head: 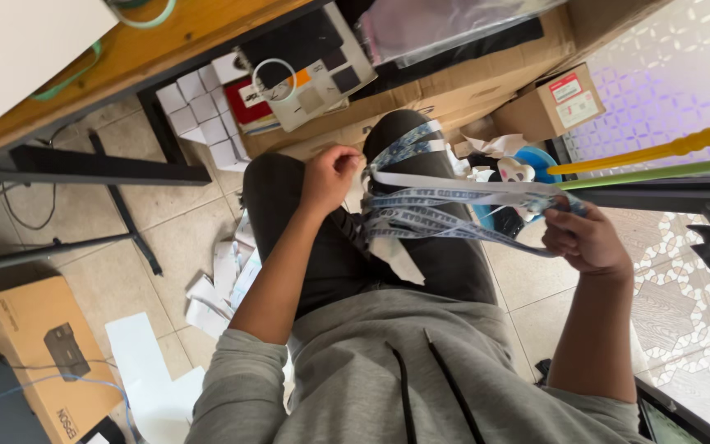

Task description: The person sits on the floor and peels the white paper backing off printed lanyard straps resting on their lap, working section by section. They gather the printed straps, tear away the backing paper in pieces, and set the discarded paper aside on the floor.

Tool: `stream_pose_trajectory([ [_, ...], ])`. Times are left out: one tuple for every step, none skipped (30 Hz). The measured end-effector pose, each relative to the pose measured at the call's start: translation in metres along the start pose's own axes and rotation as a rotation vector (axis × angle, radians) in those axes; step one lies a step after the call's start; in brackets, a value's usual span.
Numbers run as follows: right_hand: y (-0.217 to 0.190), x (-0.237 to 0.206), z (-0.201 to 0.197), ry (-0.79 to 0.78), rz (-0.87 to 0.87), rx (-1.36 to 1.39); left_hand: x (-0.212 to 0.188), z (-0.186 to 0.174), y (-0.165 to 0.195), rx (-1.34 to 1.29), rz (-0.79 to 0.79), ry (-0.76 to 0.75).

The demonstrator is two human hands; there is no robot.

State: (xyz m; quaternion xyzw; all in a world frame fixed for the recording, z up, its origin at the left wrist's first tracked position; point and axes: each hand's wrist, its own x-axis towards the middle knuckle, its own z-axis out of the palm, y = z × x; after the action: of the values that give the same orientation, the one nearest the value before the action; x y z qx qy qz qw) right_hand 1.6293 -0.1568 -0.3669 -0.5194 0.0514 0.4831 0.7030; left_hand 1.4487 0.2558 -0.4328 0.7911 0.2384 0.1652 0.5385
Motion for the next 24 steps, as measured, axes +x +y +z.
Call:
stream_pose_trajectory([
  [-0.001,0.001,0.001,0.03,-0.02,-0.016,-0.005,-0.003,0.004,-0.017,0.062,-0.016],
  [-0.002,0.001,0.003,0.064,-0.038,-0.033,-0.011,-0.004,0.009,-0.037,0.123,-0.036],
  [-0.003,0.001,0.006,0.099,-0.057,-0.048,-0.019,-0.007,0.015,-0.025,0.152,-0.116],
  [-0.004,0.001,0.009,0.103,-0.064,-0.061,-0.026,-0.01,0.021,-0.012,0.186,-0.195],
  [-0.006,0.002,0.013,0.105,-0.075,-0.075,-0.031,-0.012,0.027,0.001,0.224,-0.271],
  [-0.007,0.003,0.016,0.106,-0.086,-0.09,-0.037,-0.013,0.032,0.034,0.311,-0.32],
  [-0.008,0.005,0.019,0.084,-0.094,-0.086,-0.042,-0.014,0.035,0.069,0.396,-0.367],
  [-0.009,0.008,0.022,0.062,-0.1,-0.082,-0.047,-0.014,0.038,0.106,0.48,-0.413],
  [-0.01,0.011,0.024,0.042,-0.106,-0.078,-0.051,-0.012,0.039,0.109,0.473,-0.413],
  [-0.01,0.015,0.025,0.038,-0.113,-0.077,-0.053,-0.011,0.038,0.109,0.467,-0.414],
  [-0.011,0.019,0.026,0.034,-0.118,-0.077,-0.055,-0.009,0.035,0.108,0.46,-0.415],
  [-0.011,0.024,0.026,0.029,-0.121,-0.074,-0.057,-0.009,0.031,0.053,0.422,-0.422],
  [-0.012,0.027,0.025,0.009,-0.134,-0.039,-0.057,-0.01,0.026,-0.001,0.385,-0.426],
  [-0.013,0.031,0.024,-0.011,-0.15,-0.004,-0.057,-0.011,0.021,-0.054,0.352,-0.43],
  [-0.015,0.033,0.022,-0.029,-0.168,0.029,-0.057,-0.013,0.016,-0.128,0.267,-0.389],
  [-0.016,0.034,0.02,0.011,-0.167,0.047,-0.057,-0.016,0.012,-0.203,0.182,-0.348],
  [-0.018,0.035,0.019,0.05,-0.166,0.065,-0.056,-0.017,0.01,-0.277,0.098,-0.306],
  [-0.019,0.035,0.018,0.087,-0.165,0.085,-0.056,-0.018,0.009,-0.254,0.107,-0.308],
  [-0.02,0.036,0.017,0.061,-0.17,0.095,-0.055,-0.017,0.009,-0.23,0.117,-0.309],
  [-0.021,0.036,0.016,0.037,-0.175,0.102,-0.055,-0.015,0.011,-0.21,0.126,-0.311],
  [-0.021,0.037,0.016,0.014,-0.174,0.111,-0.056,-0.01,0.014,-0.219,0.147,-0.338],
  [-0.021,0.037,0.015,0.014,-0.176,0.111,-0.057,-0.003,0.018,-0.225,0.168,-0.363],
  [-0.021,0.038,0.015,0.013,-0.179,0.109,-0.058,0.004,0.021,-0.232,0.192,-0.388],
  [-0.02,0.038,0.014,0.014,-0.184,0.108,-0.059,0.01,0.023,-0.184,0.218,-0.392],
])
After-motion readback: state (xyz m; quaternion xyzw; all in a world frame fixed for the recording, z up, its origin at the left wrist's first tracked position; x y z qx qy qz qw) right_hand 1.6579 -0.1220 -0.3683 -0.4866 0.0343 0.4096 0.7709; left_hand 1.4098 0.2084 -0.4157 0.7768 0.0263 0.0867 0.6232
